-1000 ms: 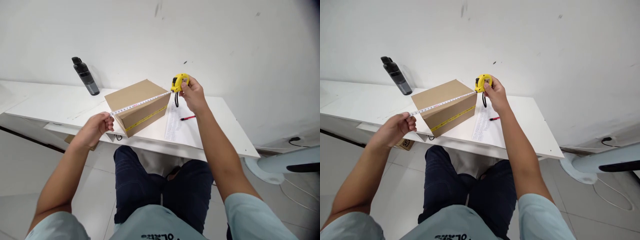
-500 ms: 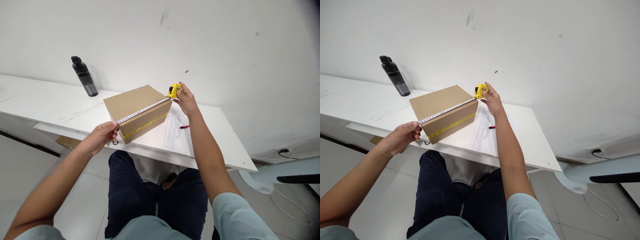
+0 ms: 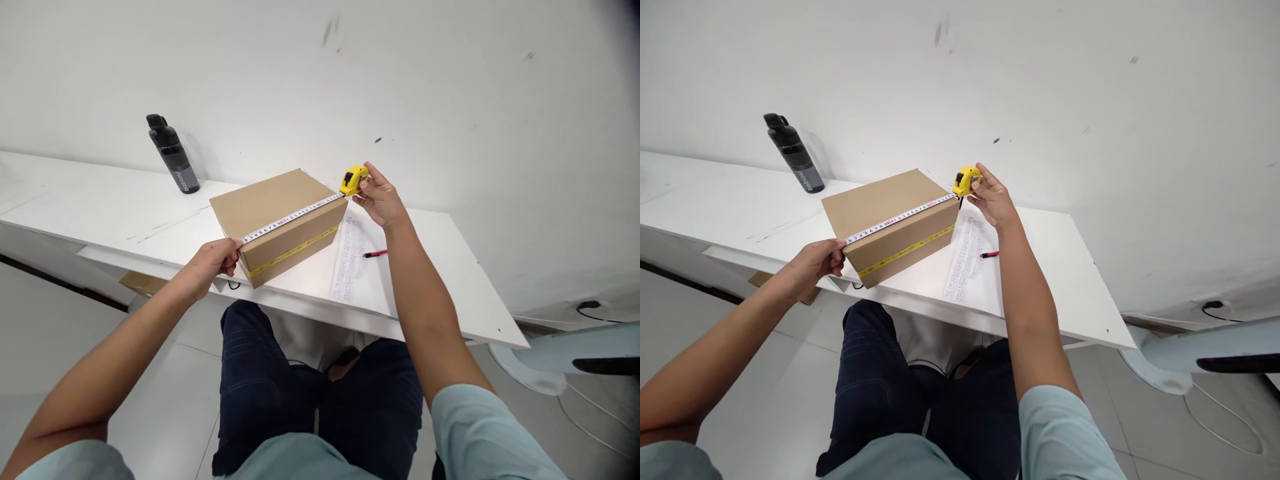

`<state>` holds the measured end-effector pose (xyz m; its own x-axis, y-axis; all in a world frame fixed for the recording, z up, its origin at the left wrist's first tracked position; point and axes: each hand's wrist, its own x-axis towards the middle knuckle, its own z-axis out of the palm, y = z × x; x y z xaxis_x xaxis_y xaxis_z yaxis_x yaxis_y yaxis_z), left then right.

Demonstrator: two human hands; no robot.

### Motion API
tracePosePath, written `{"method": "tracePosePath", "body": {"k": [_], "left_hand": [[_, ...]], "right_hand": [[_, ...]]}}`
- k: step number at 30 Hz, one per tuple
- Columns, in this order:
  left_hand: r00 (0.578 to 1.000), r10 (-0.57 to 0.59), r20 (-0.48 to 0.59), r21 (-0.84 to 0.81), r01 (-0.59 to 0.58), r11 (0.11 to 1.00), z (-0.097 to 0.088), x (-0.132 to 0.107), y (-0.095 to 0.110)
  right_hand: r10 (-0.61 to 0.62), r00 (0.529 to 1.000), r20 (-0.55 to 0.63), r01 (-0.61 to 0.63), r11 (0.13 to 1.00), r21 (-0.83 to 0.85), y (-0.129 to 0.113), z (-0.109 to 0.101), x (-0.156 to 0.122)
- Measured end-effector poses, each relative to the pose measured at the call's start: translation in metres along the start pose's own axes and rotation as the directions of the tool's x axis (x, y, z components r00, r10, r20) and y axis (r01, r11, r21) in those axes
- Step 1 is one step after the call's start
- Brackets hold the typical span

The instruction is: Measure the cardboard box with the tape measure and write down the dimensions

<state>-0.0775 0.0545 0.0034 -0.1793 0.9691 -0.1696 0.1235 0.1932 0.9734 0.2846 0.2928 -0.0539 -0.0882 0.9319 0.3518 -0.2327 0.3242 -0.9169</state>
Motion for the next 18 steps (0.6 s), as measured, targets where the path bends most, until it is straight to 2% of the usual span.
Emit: {"method": "tracePosePath", "body": {"k": [3, 12, 18], "left_hand": [[1.000, -0.008, 0.004, -0.005, 0.008, 1.000, 0.0003, -0.0012, 0.0015], [0.998, -0.061, 0.021, -0.054, 0.062, 0.997, 0.0007, -0.0044, 0.0068], [1.000, 0.000, -0.026, 0.029, 0.001, 1.000, -0.0014, 0.0008, 0.0028]], "right_hand": [[-0.014, 1.000, 0.003, 0.015, 0.999, -0.035, 0.0034, 0.0009, -0.0021], [0.001, 0.999, 0.047, -0.003, 0.999, 0.049, 0.0067, -0.0018, -0.0037], [-0.012, 0.999, 0.034, 0.012, 1.000, 0.010, 0.0063, -0.0010, -0.0066]]}}
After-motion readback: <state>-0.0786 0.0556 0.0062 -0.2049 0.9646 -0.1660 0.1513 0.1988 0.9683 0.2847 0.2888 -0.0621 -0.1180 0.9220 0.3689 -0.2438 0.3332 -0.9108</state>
